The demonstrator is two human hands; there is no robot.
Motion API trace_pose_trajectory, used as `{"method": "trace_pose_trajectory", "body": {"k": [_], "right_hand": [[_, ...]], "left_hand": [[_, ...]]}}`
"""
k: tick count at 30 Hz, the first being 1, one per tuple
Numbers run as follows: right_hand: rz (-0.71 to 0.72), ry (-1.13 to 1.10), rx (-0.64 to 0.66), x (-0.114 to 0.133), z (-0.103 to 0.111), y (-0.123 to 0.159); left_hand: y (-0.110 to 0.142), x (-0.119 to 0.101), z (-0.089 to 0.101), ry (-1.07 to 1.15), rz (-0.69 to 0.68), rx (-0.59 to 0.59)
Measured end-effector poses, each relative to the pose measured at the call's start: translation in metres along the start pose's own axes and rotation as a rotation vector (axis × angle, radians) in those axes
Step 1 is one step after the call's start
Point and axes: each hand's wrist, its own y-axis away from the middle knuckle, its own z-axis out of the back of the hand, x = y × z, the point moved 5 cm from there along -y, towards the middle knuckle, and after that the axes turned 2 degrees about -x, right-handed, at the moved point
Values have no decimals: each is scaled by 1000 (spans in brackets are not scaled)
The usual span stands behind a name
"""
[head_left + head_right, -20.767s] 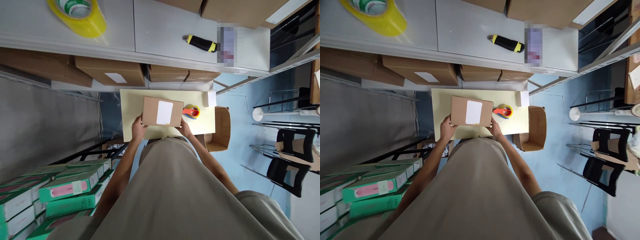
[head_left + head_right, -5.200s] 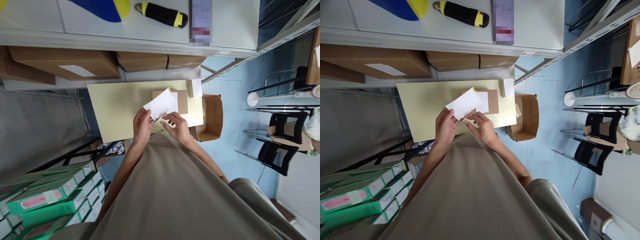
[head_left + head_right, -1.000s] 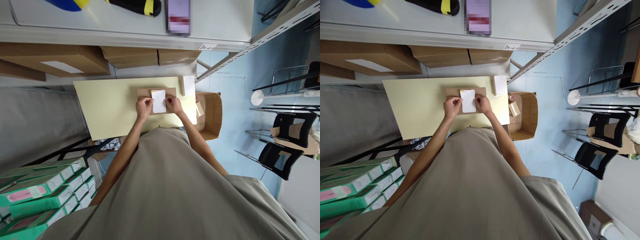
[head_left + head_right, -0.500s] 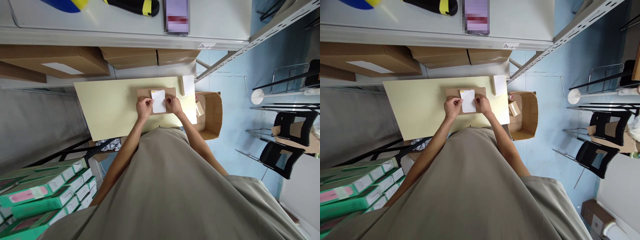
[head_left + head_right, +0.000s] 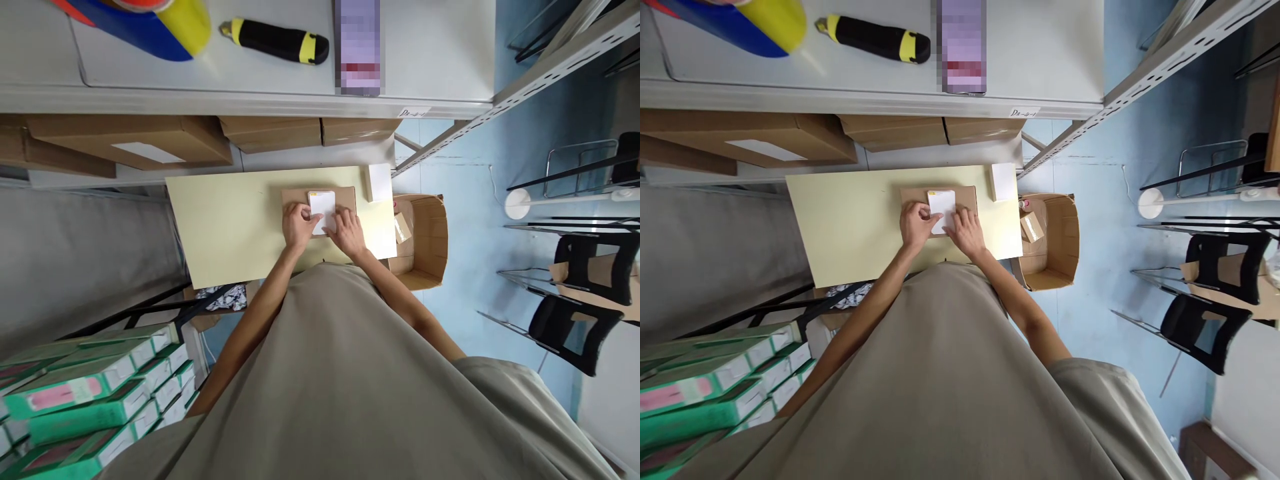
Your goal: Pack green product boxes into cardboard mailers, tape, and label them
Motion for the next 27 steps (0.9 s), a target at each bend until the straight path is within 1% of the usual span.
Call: {"method": "trace_pose_trajectory", "body": {"k": [2,4,6,8,10,12,14,16,18,20,22,24,27], "right_hand": [[103,6,57,9,-8,8],[143,14,80,14,-14,6],[128,29,65,15,-17,-5],[103,38,41,18,-18,-22],[77,37,17,22,-19,-39],[50,41,-4,27,-20,-50],[47,62,-5,32,-21,-52],[91,88,24,37,-23,-46],[151,106,63,40,-25,-34],[187,109,89,39,-26,-20],[202,99,100,35,-27,-9],[191,83,93,29,-27,-3],[113,62,39,17,-21,-8]], "left_hand": [[0,-2,-1,-18,-12,-7],[-3,-1,-3,-19,13,-19],[-6,3,-4,-16,60,-46],[-9,7,-6,-16,94,-72],[-11,9,-7,-20,100,-80],[-11,10,-8,-32,95,-62],[-9,10,-8,-50,89,-23],[-6,10,-7,-58,75,14],[-3,9,-3,-62,21,39],[-1,7,0,-98,-91,83],[0,6,1,-181,-205,157],[0,6,0,-273,-262,223],[4,6,-1,-361,-287,261]]}}
